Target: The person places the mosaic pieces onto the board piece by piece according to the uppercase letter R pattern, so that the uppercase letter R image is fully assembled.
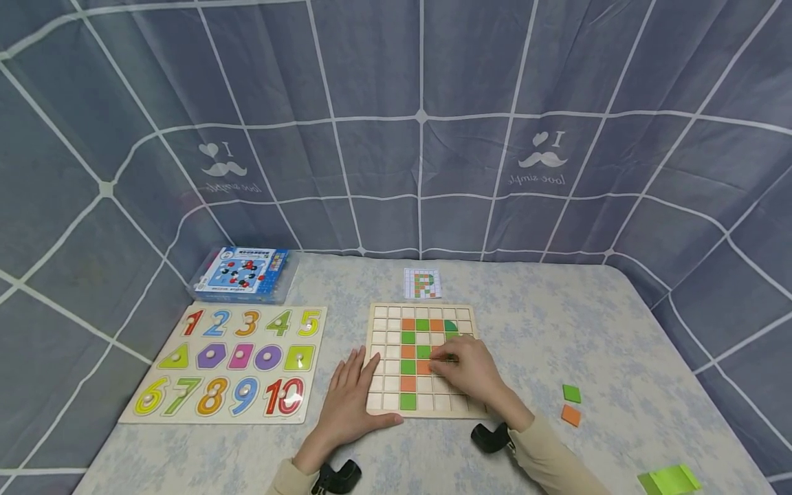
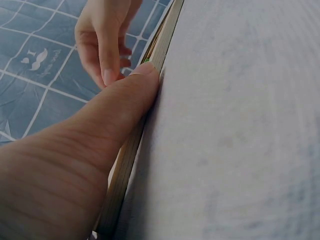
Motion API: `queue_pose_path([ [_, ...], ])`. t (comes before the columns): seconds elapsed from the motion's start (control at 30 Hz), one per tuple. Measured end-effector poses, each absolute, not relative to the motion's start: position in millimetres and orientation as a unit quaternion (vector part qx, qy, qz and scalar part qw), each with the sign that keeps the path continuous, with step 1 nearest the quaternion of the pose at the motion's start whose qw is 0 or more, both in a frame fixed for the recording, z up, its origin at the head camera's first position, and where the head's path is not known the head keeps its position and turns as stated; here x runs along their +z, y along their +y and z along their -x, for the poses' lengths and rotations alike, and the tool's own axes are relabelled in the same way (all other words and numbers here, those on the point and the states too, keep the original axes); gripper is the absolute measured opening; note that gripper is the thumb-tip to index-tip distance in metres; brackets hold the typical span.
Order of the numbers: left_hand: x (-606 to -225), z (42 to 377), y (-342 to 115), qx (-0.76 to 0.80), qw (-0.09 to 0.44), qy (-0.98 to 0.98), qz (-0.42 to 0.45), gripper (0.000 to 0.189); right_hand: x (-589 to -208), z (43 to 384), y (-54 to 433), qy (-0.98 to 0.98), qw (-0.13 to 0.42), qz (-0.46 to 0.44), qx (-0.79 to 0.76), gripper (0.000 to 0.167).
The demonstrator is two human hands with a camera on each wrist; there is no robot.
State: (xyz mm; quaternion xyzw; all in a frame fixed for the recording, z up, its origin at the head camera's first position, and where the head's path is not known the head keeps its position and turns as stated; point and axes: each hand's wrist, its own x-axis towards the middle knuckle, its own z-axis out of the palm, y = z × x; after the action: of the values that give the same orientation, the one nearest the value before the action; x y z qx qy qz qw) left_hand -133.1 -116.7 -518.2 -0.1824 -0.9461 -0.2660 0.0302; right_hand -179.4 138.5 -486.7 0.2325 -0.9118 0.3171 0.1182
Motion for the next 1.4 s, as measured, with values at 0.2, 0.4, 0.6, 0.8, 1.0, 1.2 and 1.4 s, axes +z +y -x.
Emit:
queue_pose_path([
  [0.2, -516.6, 132.6, -117.4, -0.267, 0.034, -0.946, 0.182, 0.111, -482.1, 171.2, 160.6, -0.905, 0.179, -0.19, 0.336, 0.017],
  [0.4, -516.6, 132.3, -119.7, -0.272, 0.035, -0.944, 0.183, 0.111, -479.6, 162.2, 185.7, -0.906, 0.216, -0.14, 0.335, 0.022],
  [0.6, -516.6, 132.5, -120.2, -0.278, 0.031, -0.942, 0.184, 0.11, -479.4, 150.7, 210.0, -0.902, 0.271, -0.107, 0.319, 0.026],
  [0.8, -516.7, 132.7, -120.3, -0.274, 0.035, -0.943, 0.185, 0.111, -478.9, 138.9, 233.0, -0.899, 0.305, -0.055, 0.311, 0.026],
  [1.0, -515.0, 132.0, -118.6, -0.269, 0.055, -0.942, 0.193, 0.109, -479.4, 126.8, 255.0, -0.894, 0.325, 0.005, 0.31, 0.026],
  [1.2, -514.8, 132.5, -117.9, -0.269, 0.046, -0.943, 0.189, 0.109, -474.7, 116.2, 270.1, -0.905, 0.301, 0.073, 0.293, 0.029],
  [1.4, -516.6, 132.9, -117.5, -0.268, 0.039, -0.944, 0.187, 0.11, -474.5, 109.6, 278.5, -0.913, 0.269, 0.127, 0.28, 0.036],
])
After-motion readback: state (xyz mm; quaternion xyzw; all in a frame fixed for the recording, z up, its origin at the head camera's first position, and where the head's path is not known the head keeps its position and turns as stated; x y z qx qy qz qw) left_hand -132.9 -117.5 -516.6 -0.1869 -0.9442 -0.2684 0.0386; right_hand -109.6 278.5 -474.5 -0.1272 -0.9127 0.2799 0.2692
